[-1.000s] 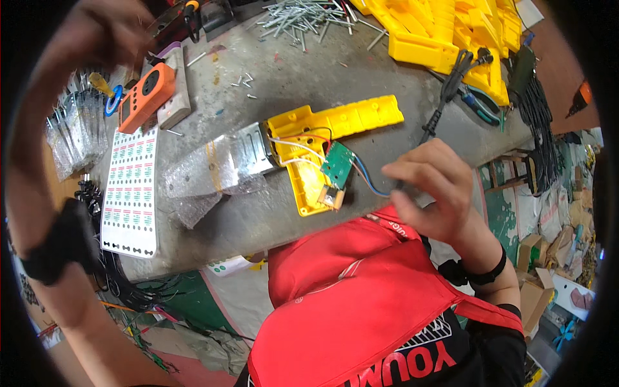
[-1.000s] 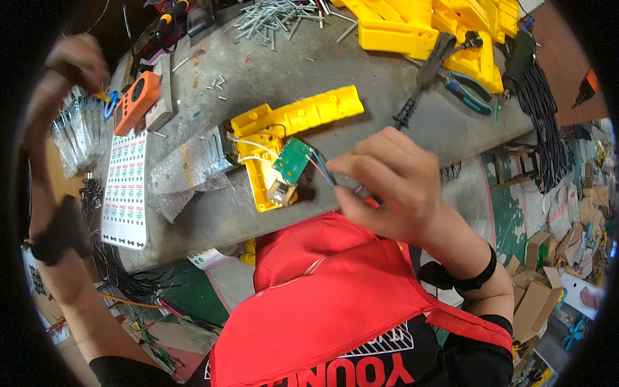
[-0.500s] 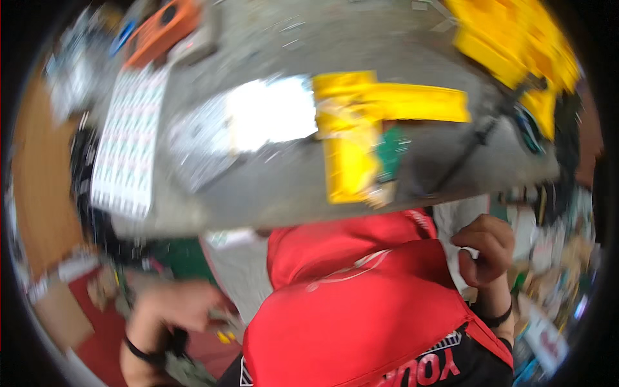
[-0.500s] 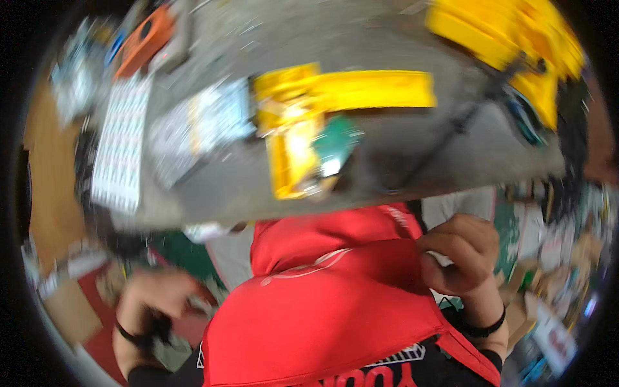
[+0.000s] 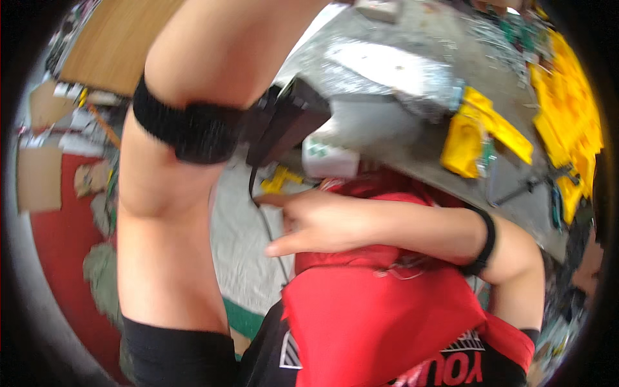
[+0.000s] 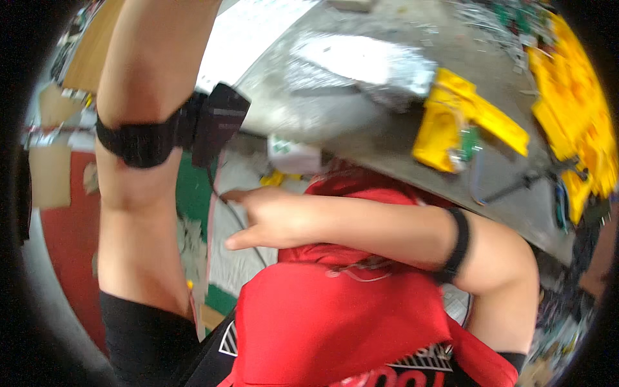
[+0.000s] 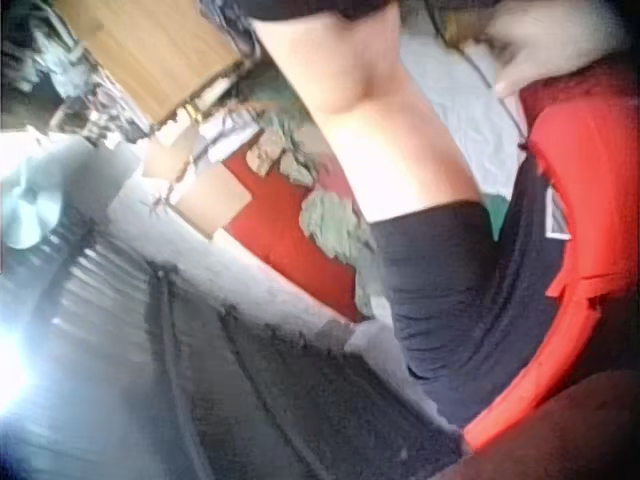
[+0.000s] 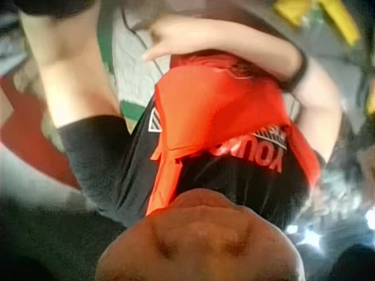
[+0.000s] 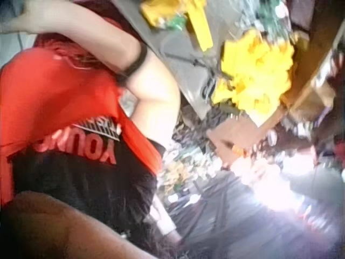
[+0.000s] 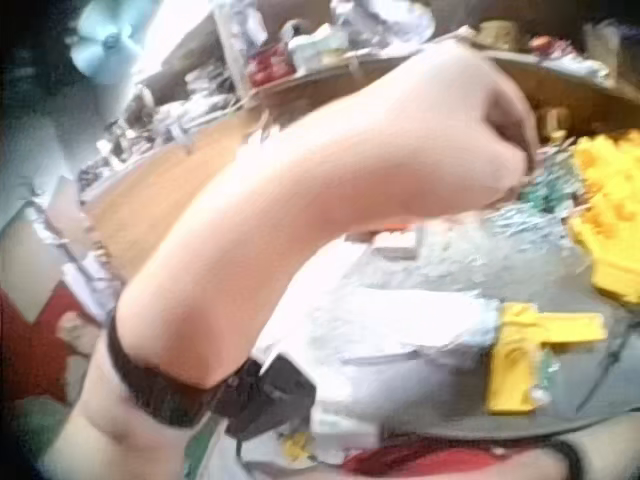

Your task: Assembling components of a yellow handheld electronic device, including screwing housings together and soldering a wire to a PCB.

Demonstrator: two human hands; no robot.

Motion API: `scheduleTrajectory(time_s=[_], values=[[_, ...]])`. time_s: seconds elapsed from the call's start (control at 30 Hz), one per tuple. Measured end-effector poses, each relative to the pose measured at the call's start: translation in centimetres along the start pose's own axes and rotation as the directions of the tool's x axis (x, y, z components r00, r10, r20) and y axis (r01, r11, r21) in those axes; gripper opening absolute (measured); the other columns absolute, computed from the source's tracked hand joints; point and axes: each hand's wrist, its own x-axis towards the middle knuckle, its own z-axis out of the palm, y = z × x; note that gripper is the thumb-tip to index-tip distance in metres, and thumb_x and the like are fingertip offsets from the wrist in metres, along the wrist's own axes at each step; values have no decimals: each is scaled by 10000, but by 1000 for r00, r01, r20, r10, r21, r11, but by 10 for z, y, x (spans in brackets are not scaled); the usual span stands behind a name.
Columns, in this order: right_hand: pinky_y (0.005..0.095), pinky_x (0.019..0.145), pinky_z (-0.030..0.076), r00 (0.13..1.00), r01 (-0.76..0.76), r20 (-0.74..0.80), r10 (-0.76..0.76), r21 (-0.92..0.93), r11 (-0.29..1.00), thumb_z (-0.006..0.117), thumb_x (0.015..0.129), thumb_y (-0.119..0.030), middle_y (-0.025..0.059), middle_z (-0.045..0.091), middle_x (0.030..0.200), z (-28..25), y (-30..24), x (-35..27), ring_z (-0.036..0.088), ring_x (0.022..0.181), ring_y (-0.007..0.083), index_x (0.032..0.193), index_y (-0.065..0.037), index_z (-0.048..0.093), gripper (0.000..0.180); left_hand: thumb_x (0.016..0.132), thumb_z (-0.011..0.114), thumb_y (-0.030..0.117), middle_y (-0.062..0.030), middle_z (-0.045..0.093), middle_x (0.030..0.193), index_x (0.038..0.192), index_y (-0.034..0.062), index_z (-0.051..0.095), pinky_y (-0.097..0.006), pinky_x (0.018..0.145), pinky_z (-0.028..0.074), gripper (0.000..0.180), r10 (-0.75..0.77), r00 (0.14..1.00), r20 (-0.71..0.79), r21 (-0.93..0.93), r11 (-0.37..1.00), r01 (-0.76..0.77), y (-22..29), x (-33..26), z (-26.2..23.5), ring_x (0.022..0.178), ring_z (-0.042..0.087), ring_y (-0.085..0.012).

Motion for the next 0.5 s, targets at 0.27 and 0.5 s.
scheduleTrajectory(time_s=[0.27,0.5], values=[[381,635,562,909,332,-314,-275,143,932,562,956,-254,127,716,810,18,27,99,703,723,231,944,16,677,294,842,580,-55,-110,693,786,945,-80,703,-222,597,529,162,-32,975,-220,-366,929,-53,6,18,22,701,656,-116],[363,650,541,753,493,-581,-307,190,849,579,950,-243,105,700,828,-36,-6,159,671,737,208,957,10,675,271,873,537,-89,-133,715,878,1043,-43,708,-216,639,567,245,304,892,-333,-136,921,-365,3,23,20,755,683,-153]])
